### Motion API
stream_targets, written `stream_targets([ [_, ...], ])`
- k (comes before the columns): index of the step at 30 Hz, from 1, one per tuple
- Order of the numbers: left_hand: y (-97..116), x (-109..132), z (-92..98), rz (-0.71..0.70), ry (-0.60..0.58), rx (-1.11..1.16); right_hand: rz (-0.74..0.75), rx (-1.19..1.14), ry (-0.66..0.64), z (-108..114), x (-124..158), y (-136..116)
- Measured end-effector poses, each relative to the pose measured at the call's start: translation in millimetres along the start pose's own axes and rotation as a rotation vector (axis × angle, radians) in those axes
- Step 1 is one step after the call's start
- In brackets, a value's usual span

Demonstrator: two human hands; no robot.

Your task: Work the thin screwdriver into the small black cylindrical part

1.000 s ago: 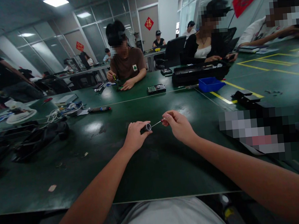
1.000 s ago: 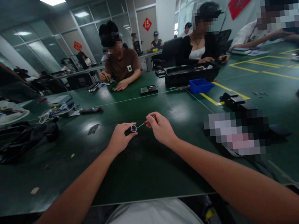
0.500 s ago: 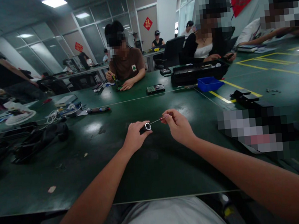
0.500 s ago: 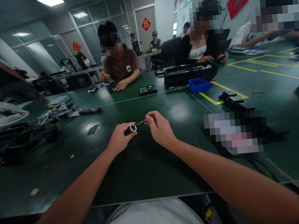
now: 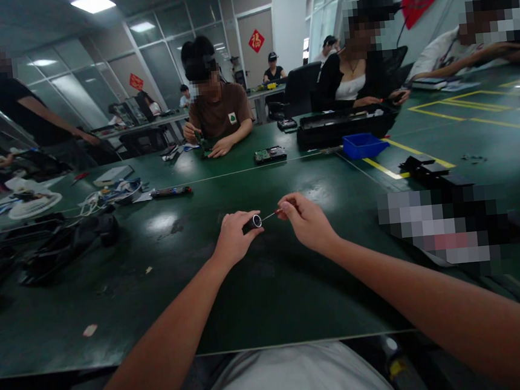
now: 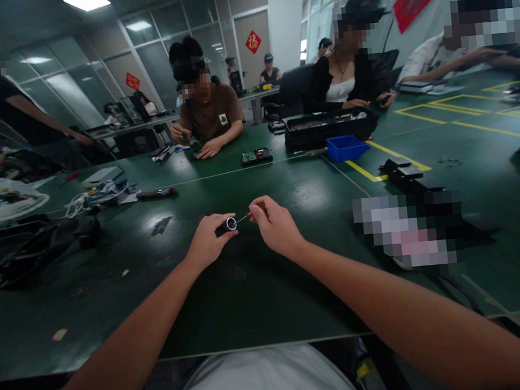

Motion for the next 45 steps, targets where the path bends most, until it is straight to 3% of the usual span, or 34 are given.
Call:
stream_targets([
  [6,0.8,-0.6,0.3,0.009,-0.011,-0.002,-0.02,0.0,0.035,2.0,-1.1,-0.9],
  [12,-1.2,-0.4,-1.3,0.024,-0.033,0.014,0.051,0.049,0.134,11.0,1.2,-5.8],
  [20,-2.1,0.6,-3.2,0.022,-0.054,0.016,0.105,0.096,0.068,8.4,4.9,-10.3],
  [31,-1.7,1.2,-1.9,0.057,-0.042,0.095,0.121,0.24,0.144,14.0,0.2,-14.4],
  [37,-6.3,1.5,0.3,0.154,0.094,0.237,0.096,0.234,0.159,15.2,-0.8,-13.0],
  [45,-23.0,-3.0,9.7,0.331,0.344,0.773,0.116,0.272,0.137,14.2,-2.3,-10.2],
])
Point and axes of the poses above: each hand's wrist, its own x-axis away from the middle knuckle, its own z-axis out of the back of the hand, y = z × x, the point moved 3 cm from there along -x, towards the middle knuckle, and after that the axes turned 14 degrees about -z, right-handed, at the moved point
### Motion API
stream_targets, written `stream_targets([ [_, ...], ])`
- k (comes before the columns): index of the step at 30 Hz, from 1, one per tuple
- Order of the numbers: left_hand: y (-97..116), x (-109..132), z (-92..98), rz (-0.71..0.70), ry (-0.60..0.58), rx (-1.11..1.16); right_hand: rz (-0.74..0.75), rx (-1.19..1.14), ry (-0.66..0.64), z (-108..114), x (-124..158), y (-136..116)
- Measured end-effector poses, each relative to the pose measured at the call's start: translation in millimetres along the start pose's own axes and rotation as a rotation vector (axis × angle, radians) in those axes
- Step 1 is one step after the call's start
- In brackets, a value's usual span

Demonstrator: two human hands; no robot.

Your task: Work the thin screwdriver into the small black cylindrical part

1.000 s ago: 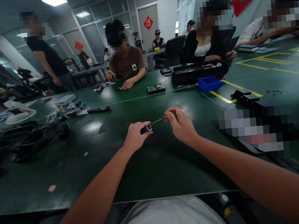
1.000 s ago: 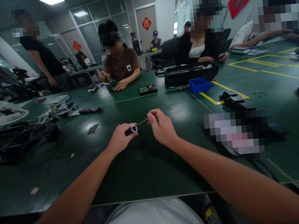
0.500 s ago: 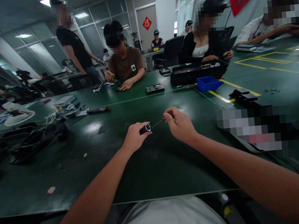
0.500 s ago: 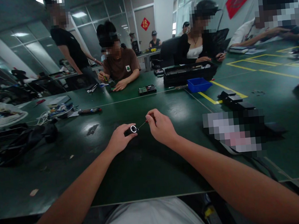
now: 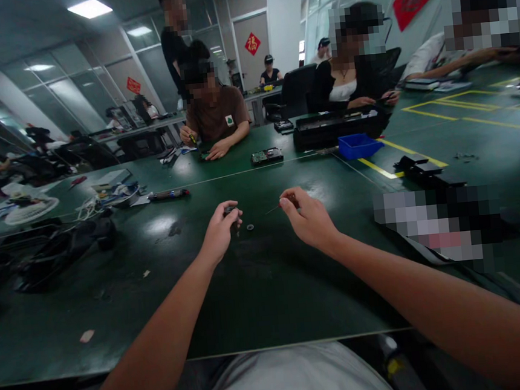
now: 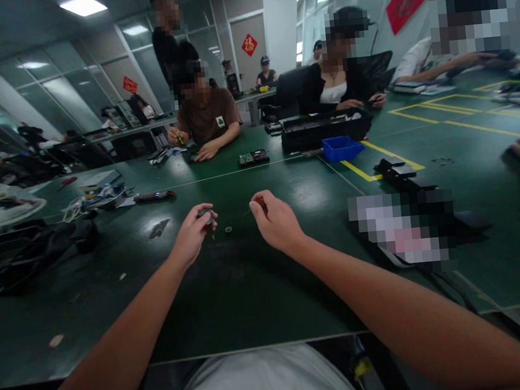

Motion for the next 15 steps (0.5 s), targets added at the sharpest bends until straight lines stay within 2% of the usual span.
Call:
stream_targets([
  [3,9.2,-3.6,3.7,0.042,-0.077,-0.09,0.012,0.013,-0.009,-0.6,0.0,-0.7],
  [8,23.5,-10.6,4.6,-0.01,-0.332,-0.559,0.012,0.031,-0.023,0.0,1.3,-4.0],
  [11,20.1,-15.5,-0.3,-0.08,-0.495,-0.752,0.01,0.042,-0.027,0.0,1.4,-5.4],
  [15,3.8,-18.2,-7.5,-0.067,-0.688,-0.939,0.009,0.055,-0.025,-0.6,1.3,-5.8],
])
Point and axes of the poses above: each hand's wrist, its own x-axis away from the middle knuckle, its own z-axis out of the back of the hand, y = z × x, the point moved 3 cm from there along -x, towards the middle knuckle, and after that the axes turned 14 degrees about -z, right-handed, at the moved point
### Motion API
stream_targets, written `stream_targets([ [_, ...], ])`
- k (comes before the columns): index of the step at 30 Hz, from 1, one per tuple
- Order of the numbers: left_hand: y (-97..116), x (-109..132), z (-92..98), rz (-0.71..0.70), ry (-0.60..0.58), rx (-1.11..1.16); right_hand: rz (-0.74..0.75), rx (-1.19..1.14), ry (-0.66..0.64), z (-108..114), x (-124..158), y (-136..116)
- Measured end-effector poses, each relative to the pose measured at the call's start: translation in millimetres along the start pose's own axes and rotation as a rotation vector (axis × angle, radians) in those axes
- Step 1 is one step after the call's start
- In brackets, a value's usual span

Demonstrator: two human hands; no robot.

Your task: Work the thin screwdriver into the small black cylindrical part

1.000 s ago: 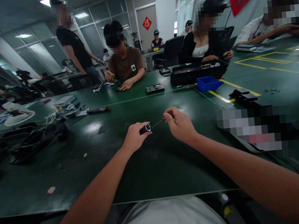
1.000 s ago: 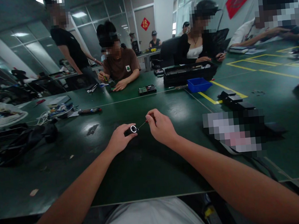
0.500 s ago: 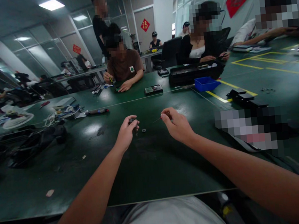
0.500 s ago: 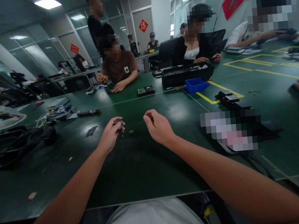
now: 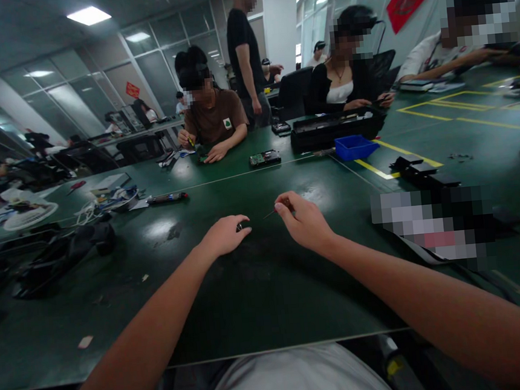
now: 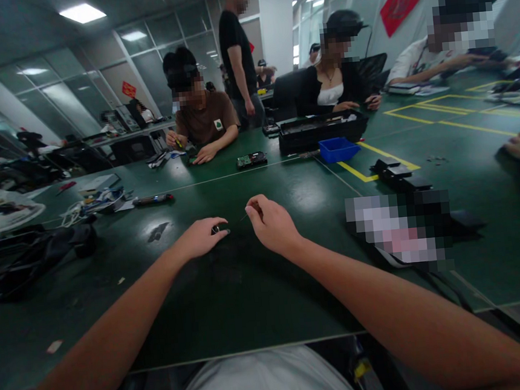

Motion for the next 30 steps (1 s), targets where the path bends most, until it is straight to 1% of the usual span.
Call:
stream_targets([
  [2,-1.6,-3.1,-6.0,-0.014,-0.067,-0.066,-0.007,0.007,-0.012,-0.5,0.2,0.1],
  [5,-2.5,-4.2,-9.1,-0.015,-0.095,-0.106,-0.008,0.01,-0.021,-0.8,0.4,-0.2],
  [8,-4.6,-1.4,-5.3,0.031,-0.064,-0.081,0.0,0.018,-0.031,-1.4,0.4,-0.9],
  [11,-11.4,4.2,1.2,0.077,0.005,0.005,0.004,0.019,-0.035,-1.8,0.1,-1.4],
  [14,-25.3,13.0,8.1,0.139,0.11,0.145,-0.005,0.019,-0.034,-1.7,-0.1,-1.3],
  [19,-55.0,36.9,20.6,0.243,0.292,0.516,-0.008,0.024,-0.043,-1.9,0.1,-0.7],
  [22,-74.2,58.5,32.5,0.351,0.456,0.703,-0.005,0.022,-0.045,-2.1,0.1,-0.4],
  [24,-87.6,75.6,42.8,0.429,0.602,0.813,-0.005,0.021,-0.046,-2.2,0.1,-0.4],
  [27,-107.2,103.7,61.3,0.553,0.806,0.879,-0.011,0.02,-0.052,-2.5,-0.2,0.3],
  [30,-124.4,133.1,80.9,0.663,0.923,0.872,-0.011,0.021,-0.053,-3.2,-0.6,2.0],
])
Point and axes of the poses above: each hand's wrist, its own x-axis away from the middle knuckle, its own z-axis out of the back of the hand, y = z × x, the point moved 3 cm from there along -x, towards the middle knuckle, and after that the axes turned 14 degrees about -z, right-handed, at the moved point
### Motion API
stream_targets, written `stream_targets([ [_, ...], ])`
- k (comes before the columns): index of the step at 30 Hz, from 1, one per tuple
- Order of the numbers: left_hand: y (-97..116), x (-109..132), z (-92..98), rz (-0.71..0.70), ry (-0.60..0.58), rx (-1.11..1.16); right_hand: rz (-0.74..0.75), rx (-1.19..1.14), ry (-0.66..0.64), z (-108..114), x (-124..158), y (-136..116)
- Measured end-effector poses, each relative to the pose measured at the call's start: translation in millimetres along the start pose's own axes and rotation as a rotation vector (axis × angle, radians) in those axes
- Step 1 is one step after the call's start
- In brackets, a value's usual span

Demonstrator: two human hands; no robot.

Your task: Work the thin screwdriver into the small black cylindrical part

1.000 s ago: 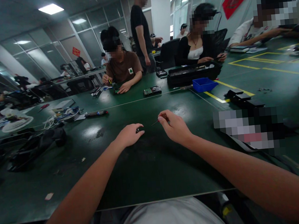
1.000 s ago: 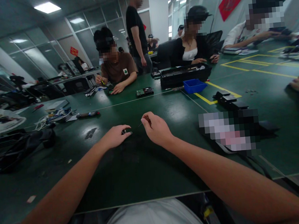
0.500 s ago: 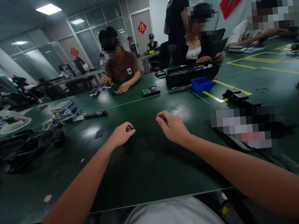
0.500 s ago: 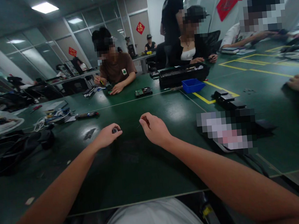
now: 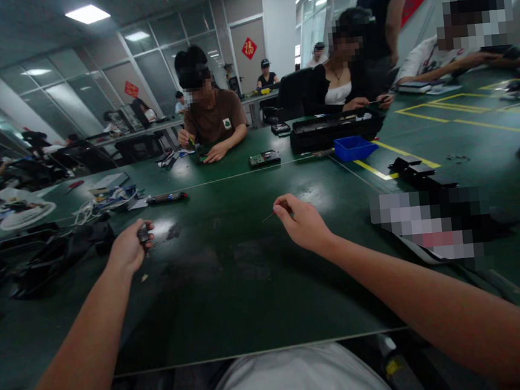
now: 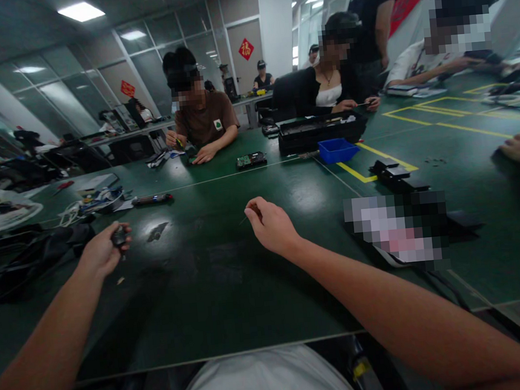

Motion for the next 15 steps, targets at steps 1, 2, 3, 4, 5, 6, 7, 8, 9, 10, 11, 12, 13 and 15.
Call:
stream_targets([
  [1,1.3,-1.9,12.9,0.014,0.048,-0.001,0.001,0.0,0.0,-0.3,-0.1,0.6],
  [2,2.2,-3.4,25.6,0.026,0.095,-0.002,0.003,-0.001,-0.001,-0.5,-0.1,1.0],
  [3,2.8,-4.3,38.1,0.033,0.14,-0.006,0.002,-0.001,-0.001,-0.6,0.0,1.3],
  [4,2.8,-4.6,50.1,0.037,0.181,-0.011,-0.001,0.001,-0.003,-0.7,0.0,1.4],
  [5,2.4,-4.4,61.8,0.035,0.221,-0.02,-0.006,0.003,-0.006,-0.8,0.1,1.3],
  [6,1.5,-3.5,72.9,0.034,0.261,-0.031,-0.012,0.006,-0.009,-0.8,0.1,1.1],
  [7,0.2,-1.8,83.5,0.039,0.306,-0.042,-0.016,0.008,-0.014,-0.8,0.1,0.8],
  [8,-1.1,0.7,93.3,0.049,0.35,-0.053,-0.019,0.007,-0.016,-0.7,0.1,0.3],
  [9,-1.9,3.9,102.3,0.054,0.393,-0.063,-0.019,0.005,-0.015,-0.5,0.0,-0.2],
  [10,-1.8,7.7,109.9,0.056,0.424,-0.071,-0.019,0.003,-0.014,-0.3,0.0,-0.5],
  [11,-0.3,11.9,116.2,0.049,0.448,-0.08,-0.019,0.003,-0.012,-0.2,-0.1,-0.7],
  [12,2.8,16.5,120.9,0.033,0.46,-0.085,-0.02,0.004,-0.013,-0.2,-0.2,-0.6],
  [13,8.1,21.4,124.4,0.002,0.476,-0.101,-0.022,0.006,-0.014,-0.2,-0.2,-0.4],
  [15,23.3,31.3,127.1,-0.032,0.477,-0.275,-0.026,0.008,-0.022,-0.5,-0.3,0.7],
])
Point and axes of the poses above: each hand's wrist, its own x-axis away from the middle knuckle, its own z-axis out of the back of the hand, y = z × x, the point moved 3 cm from there along -x, towards the middle knuckle, and after that the axes turned 14 degrees about -z, right-handed, at the moved point
